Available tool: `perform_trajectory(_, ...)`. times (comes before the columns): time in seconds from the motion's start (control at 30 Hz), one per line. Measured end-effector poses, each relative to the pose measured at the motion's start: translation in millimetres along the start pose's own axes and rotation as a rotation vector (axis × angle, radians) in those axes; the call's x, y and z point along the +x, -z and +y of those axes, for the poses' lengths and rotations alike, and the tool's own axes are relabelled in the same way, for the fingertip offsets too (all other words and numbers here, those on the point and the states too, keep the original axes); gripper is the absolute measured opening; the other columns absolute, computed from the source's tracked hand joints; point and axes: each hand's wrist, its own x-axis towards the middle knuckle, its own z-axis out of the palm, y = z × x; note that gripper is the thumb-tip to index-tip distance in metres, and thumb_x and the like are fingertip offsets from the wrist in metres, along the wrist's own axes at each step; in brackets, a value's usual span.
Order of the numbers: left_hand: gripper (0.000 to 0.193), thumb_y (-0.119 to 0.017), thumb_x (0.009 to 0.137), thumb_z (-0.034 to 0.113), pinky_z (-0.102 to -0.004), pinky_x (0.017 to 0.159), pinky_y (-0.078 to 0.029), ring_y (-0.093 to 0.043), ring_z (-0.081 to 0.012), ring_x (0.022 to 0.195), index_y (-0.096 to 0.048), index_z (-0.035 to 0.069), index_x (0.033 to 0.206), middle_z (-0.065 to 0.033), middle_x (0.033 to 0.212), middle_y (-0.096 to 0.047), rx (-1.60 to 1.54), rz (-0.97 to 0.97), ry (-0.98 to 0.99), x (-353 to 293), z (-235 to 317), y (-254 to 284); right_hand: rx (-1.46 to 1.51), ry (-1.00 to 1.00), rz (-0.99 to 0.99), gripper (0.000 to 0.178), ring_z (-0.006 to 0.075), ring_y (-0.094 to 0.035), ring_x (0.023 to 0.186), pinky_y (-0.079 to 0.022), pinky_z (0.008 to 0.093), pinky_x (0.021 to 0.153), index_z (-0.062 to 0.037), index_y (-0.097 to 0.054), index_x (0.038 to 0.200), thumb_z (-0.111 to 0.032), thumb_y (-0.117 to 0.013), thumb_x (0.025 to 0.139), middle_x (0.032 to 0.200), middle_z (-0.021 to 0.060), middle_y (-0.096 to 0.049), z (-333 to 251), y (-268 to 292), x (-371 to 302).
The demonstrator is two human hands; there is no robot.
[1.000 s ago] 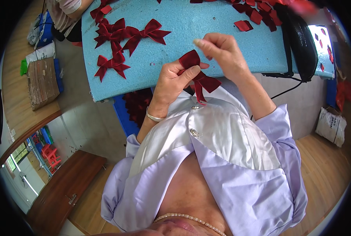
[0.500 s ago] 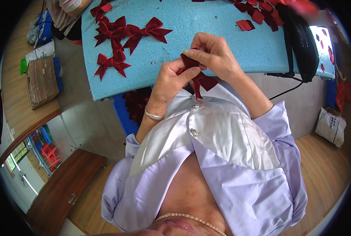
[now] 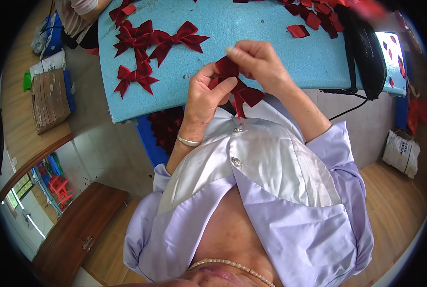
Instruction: Manually assembling and organizing decorative red ribbon bows at a workbench.
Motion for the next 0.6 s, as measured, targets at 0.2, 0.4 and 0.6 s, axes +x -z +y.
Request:
perform_trajectory(0.2,0.011,-0.069,0.090,0.007,-0.0190,0.042,-0.027,-0.040,-0.0016,0.049,-0.062,0.003,0.097,0.0038,0.069,-0.056,-0.211,0.069,0.013,-2,-5,1,-0.092,0.149,-0.043,0.030,0.0050,-0.044,0.060,-0.033,0.0206,0.053,-0.0061,-0.057,0.083,-0.032,-0.059,0.097,0.069,-0.0051,-0.050,-1,7,1)
perform_trajectory(0.4,0.008,-0.068,0.090,0.007,-0.0186,0.042,-0.030,-0.044,-0.0020,0.050,-0.061,0.005,0.088,0.0029,0.066,-0.056,-0.119,0.098,-0.024,2,-5,-3,-0.109,0.063,-0.102,0.020,0.0039,-0.044,0.069,-0.035,0.0227,0.059,-0.0049,-0.057,0.085,-0.022,-0.064,0.094,0.073,-0.0055,-0.052,-7,3,-7)
perform_trajectory(0.6,0.010,-0.068,0.090,0.008,-0.0193,0.042,-0.032,-0.047,-0.0033,0.049,-0.061,0.005,0.084,0.0004,0.064,-0.059,-0.093,0.143,-0.050,1,-5,-2,0.048,0.163,-0.002,0.021,0.0047,-0.043,0.068,-0.037,0.0234,0.059,-0.0040,-0.057,0.085,-0.020,-0.063,0.095,0.074,-0.0033,-0.052,5,14,1)
